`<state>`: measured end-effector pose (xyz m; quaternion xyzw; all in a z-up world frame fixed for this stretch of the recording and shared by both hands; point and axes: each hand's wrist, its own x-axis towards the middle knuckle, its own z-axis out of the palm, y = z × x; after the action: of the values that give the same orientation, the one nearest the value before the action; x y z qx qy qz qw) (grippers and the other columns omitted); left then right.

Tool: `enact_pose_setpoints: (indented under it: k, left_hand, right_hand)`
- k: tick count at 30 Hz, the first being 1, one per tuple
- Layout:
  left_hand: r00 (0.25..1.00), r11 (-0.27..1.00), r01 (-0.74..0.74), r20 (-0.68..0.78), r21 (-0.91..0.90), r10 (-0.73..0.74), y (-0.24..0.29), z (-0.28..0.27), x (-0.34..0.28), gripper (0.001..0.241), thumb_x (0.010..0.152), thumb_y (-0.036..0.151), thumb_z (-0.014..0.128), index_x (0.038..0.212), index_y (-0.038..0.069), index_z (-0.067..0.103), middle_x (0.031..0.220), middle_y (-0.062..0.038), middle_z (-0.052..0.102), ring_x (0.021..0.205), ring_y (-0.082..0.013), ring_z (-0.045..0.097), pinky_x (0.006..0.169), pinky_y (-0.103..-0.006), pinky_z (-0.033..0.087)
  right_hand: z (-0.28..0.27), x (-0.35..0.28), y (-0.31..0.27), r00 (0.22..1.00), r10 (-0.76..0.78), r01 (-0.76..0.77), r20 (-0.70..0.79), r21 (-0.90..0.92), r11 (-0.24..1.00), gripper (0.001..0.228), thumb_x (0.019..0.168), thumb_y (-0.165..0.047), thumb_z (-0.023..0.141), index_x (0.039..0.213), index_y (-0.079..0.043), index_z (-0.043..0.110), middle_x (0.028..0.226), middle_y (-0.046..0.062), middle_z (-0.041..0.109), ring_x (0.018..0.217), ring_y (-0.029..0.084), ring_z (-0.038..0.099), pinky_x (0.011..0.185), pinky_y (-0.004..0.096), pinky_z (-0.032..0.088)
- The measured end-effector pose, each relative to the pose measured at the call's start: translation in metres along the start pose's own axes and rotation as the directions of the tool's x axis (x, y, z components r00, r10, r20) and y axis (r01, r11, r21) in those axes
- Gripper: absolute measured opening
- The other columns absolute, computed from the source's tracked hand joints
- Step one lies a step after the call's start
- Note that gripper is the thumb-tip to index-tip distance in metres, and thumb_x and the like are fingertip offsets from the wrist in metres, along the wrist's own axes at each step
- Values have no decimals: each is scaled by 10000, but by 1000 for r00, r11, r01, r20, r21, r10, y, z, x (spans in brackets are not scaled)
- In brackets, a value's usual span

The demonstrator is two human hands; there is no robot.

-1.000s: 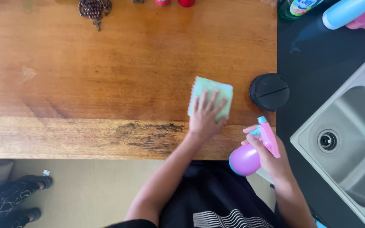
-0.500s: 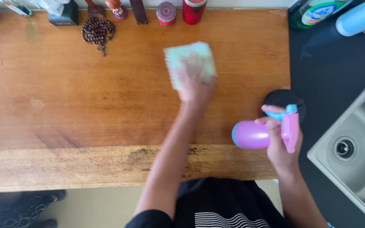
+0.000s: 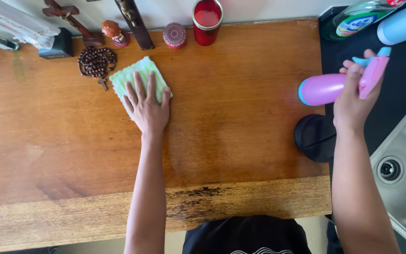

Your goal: Cleaning a wooden table surface using a spray cleaner and a cloth.

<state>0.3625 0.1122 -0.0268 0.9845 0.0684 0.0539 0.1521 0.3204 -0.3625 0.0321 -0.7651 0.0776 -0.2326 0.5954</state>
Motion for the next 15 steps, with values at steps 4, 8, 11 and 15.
enact_pose_setpoints:
  k: [4,8,11,15]
  left_hand:
    - [999,998,30,-34,61,-28,43,16,-27,641,1036,561,511,1617,310,407,1710,-106,248,1566,-405,173,1239,-602,140]
    - [995,995,-96,37,33,95,121,35,-52,667,983,548,527,1593,310,401,1710,-88,225,1567,-399,177,1240,-604,133]
    - [975,977,-199,86,-71,205,154,49,-56,692,962,576,535,1588,319,392,1705,-81,217,1569,-392,167,1252,-593,130]
    - [945,949,-294,113,-117,307,165,53,-24,696,953,622,530,1584,364,387,1705,-64,229,1569,-365,165,1260,-578,133]
  right_hand:
    - [-13,6,10,1000,8,-9,-18,-48,999,435,1250,-175,596,1600,-3,403,1287,102,672,1106,149,673,1105,328,570]
    - [-13,1,-1,996,-38,54,77,-212,976,447,1211,-147,634,1560,22,413,1249,82,662,1190,131,627,1123,287,492]
    - [-10,-4,-13,995,44,-24,84,-225,974,475,1202,-154,665,1560,21,407,1300,87,684,1254,120,626,1137,282,484]
    - [-8,-6,-24,977,140,-103,158,-225,969,542,1144,-161,665,1584,5,396,1338,105,688,1179,100,617,1050,266,484]
